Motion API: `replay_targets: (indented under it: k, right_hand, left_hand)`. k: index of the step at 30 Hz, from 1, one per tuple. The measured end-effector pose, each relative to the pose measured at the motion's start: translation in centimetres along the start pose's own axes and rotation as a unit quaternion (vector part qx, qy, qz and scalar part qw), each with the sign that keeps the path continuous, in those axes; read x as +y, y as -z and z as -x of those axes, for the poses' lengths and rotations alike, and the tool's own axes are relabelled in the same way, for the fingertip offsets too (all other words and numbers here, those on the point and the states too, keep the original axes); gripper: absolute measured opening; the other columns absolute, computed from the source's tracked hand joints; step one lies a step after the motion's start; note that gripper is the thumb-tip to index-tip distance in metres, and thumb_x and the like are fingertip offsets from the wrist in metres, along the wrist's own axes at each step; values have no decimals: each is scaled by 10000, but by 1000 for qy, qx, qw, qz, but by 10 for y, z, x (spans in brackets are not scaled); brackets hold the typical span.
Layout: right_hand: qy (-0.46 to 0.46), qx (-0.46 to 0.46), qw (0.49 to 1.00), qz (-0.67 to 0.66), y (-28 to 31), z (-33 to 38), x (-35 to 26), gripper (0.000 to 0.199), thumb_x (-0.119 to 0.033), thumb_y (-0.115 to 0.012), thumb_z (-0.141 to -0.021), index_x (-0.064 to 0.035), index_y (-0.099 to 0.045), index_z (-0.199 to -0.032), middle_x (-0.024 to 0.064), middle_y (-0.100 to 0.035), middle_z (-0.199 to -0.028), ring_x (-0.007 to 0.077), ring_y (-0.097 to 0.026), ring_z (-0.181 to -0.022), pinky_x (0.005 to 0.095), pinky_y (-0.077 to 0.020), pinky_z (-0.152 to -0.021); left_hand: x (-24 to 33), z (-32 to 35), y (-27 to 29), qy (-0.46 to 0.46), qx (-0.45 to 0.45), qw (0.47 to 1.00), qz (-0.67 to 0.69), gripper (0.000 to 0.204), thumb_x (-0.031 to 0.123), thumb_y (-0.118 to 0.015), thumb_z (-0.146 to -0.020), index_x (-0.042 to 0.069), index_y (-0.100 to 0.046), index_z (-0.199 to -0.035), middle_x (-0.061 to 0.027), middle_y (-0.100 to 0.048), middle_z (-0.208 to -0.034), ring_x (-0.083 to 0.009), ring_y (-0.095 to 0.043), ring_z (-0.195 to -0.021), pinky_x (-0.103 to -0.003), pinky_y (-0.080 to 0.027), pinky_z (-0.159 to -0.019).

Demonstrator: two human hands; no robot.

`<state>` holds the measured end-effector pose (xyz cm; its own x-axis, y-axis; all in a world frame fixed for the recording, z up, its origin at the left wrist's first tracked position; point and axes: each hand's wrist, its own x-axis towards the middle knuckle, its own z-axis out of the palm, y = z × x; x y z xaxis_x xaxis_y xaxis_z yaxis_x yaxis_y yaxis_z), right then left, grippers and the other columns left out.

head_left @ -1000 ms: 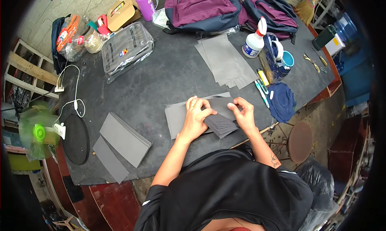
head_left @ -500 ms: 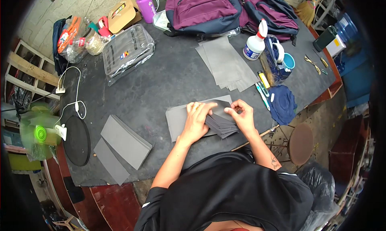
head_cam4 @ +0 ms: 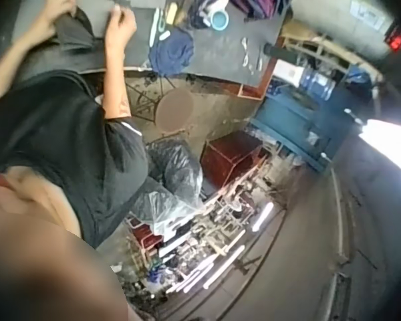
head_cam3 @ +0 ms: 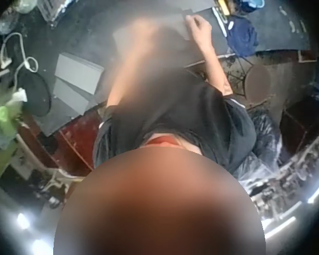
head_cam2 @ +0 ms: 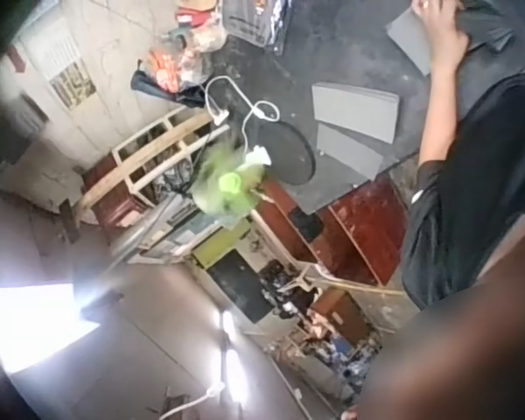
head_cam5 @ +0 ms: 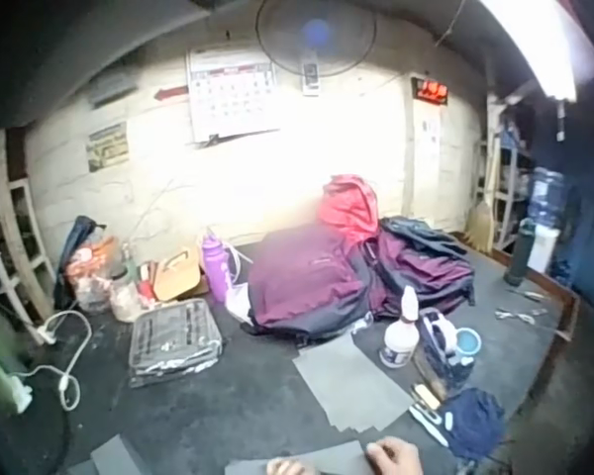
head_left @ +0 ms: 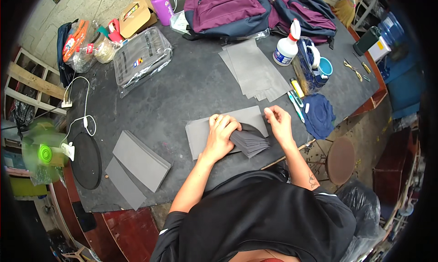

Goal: Stacking and organizing rectangular grey fabric pieces on a manufacturing workbench.

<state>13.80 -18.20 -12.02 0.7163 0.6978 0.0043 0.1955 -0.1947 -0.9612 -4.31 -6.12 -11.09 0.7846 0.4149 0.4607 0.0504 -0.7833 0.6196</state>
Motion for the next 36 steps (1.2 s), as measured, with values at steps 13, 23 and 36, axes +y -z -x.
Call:
replay_targets:
  k: [13, 23, 36]
  right_hand:
    - [40, -11, 999, 31, -13, 8, -6, 218, -98, -760, -760, 3, -572, -714, -22, -513, -655, 43, -439, -585, 207, -375, -529]
    - [92, -47, 994, 19, -8, 9, 2, 152, -76, -686, -825, 20, -585, -764, -18, -505, -711, 36, -450, -648, 206, -371, -579]
    - [77, -15, 996, 31, -15, 7, 3, 191, -52, -755, -754, 7, -573, -740, -10, -499, -671, 49, -426, -587, 230, -378, -528]
  left_hand:
    - [-2, 1, -2, 7, -13, 1000, -7, 248, 31, -724, -613, 107, -662, -841, -78, -575, -1098, -286, -530, -1077, -468, -315, -1002]
    - [-7, 3, -6, 1, -10, 1000, -16, 233, 88, -751, -616, 97, -660, -830, -116, -578, -1287, -281, -566, -1119, -465, -332, -1017]
    - [-2, 3, -1, 10, -25, 1000, -15, 300, 2, -705, -599, 112, -669, -876, -24, -545, -895, -234, -549, -903, -405, -344, -917]
